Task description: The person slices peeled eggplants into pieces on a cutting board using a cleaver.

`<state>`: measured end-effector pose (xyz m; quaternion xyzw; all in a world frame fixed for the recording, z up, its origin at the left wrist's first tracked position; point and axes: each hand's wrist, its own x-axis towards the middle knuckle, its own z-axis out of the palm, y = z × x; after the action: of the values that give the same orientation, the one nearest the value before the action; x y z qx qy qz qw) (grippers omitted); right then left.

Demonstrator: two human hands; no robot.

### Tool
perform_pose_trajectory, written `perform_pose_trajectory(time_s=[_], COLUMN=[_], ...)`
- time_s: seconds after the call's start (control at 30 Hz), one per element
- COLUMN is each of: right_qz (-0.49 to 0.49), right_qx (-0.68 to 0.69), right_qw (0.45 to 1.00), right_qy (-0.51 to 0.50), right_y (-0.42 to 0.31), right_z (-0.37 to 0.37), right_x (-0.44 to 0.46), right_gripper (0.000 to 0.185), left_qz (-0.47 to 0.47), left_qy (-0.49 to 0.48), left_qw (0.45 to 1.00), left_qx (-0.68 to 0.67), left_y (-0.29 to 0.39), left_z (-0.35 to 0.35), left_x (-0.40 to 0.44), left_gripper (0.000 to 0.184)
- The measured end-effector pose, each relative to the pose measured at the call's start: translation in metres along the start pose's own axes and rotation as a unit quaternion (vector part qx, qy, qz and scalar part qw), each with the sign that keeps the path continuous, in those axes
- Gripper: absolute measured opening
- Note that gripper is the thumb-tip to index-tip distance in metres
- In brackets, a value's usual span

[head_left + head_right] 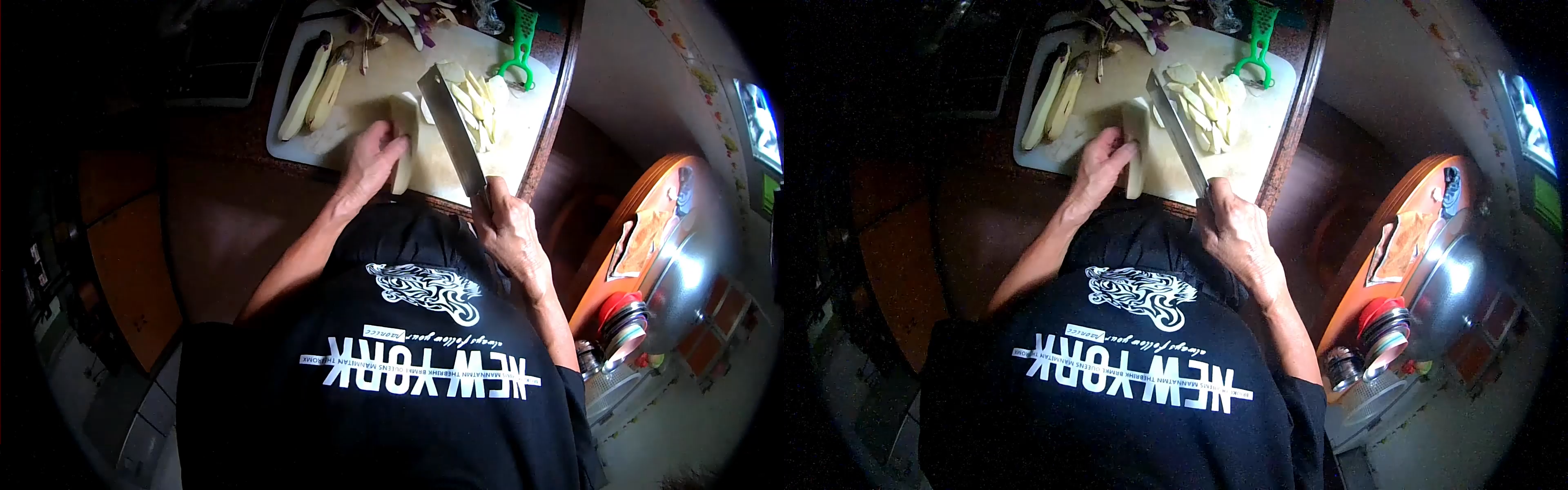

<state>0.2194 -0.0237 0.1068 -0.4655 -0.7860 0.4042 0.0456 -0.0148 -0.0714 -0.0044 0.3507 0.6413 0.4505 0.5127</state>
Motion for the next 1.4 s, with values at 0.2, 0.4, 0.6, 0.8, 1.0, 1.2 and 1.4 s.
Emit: perform_pose_trajectory(time_s=[0.2,0.4,0.6,0.8,1.0,1.2,1.4], right_qz=[-0.037,0.019,0.013,0.005,-0.010,-0.011,-0.036], right_qx=[-0.065,-0.056,-0.029,-0.081,-0.084,-0.081,-0.072], right_qw=[0.997,0.998,0.999,0.997,0.996,0.997,0.997], right_qy=[-0.031,0.013,-0.009,-0.010,-0.034,-0.014,0.007], right_y=[0.006,0.011,-0.010,-0.012,-0.001,0.017,0.019], right_z=[0.009,0.006,0.000,0.005,0.005,0.019,0.016], right_x=[-0.005,-0.001,-0.008,-0.008,0.005,0.022,0.017], right_gripper=[0.015,0.015,0.015,0.017,0.017,0.017,0.017], left_qz=[0.011,-0.024,-0.047,0.010,0.027,-0.026,0.019], left_qy=[-0.005,-0.093,-0.068,-0.044,-0.011,-0.036,0.034], left_qw=[0.985,0.973,0.992,0.999,0.999,0.996,0.965], left_qx=[-0.173,-0.210,-0.098,0.013,0.031,0.078,0.260], left_y=[-0.001,0.003,0.007,0.010,0.006,-0.006,0.020], left_z=[-0.021,0.004,0.006,0.008,0.012,0.009,0.024], left_x=[-0.012,0.004,0.006,0.005,0.006,0.009,0.012], left_gripper=[0.026,0.029,0.033,0.038,0.031,0.033,0.039])
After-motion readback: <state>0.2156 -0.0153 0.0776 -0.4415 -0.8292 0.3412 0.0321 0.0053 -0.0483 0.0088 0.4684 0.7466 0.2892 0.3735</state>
